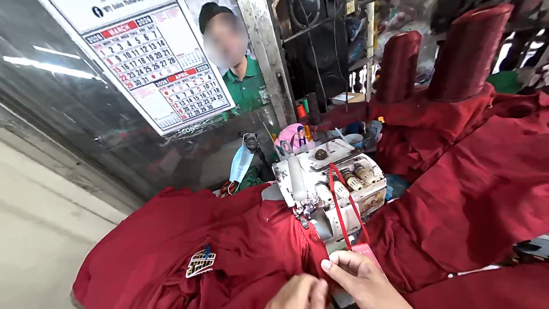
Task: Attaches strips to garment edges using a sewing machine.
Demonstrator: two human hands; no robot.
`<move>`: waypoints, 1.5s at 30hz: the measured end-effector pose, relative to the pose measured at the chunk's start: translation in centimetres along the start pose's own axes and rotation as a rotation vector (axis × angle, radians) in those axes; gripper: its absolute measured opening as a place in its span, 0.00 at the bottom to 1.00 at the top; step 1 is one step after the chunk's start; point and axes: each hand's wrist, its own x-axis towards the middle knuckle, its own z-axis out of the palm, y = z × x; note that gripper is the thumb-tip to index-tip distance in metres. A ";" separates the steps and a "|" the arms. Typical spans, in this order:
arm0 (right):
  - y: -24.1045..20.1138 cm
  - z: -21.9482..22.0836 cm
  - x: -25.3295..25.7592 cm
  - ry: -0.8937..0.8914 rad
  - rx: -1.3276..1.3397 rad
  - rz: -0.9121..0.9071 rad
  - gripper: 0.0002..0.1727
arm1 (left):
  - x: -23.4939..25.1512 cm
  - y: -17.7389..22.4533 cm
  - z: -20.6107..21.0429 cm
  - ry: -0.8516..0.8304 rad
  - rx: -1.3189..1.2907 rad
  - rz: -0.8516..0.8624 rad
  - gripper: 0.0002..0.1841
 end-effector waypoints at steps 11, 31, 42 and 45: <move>0.5 -0.4 0.0 0.033 -0.110 -0.106 0.15 | 1.9 -1.1 0.2 0.021 -0.052 -0.054 0.14; -0.9 -1.5 -2.7 -0.075 -0.029 0.036 0.29 | 2.8 2.7 -4.5 0.014 -0.834 -0.090 0.16; 0.0 -1.4 -3.1 -0.097 -0.024 -0.031 0.29 | 0.2 1.8 0.1 0.033 -0.853 -0.163 0.14; -0.3 -1.4 -3.2 -0.091 -0.058 -0.014 0.30 | 0.1 1.0 2.1 0.065 -0.791 -0.197 0.13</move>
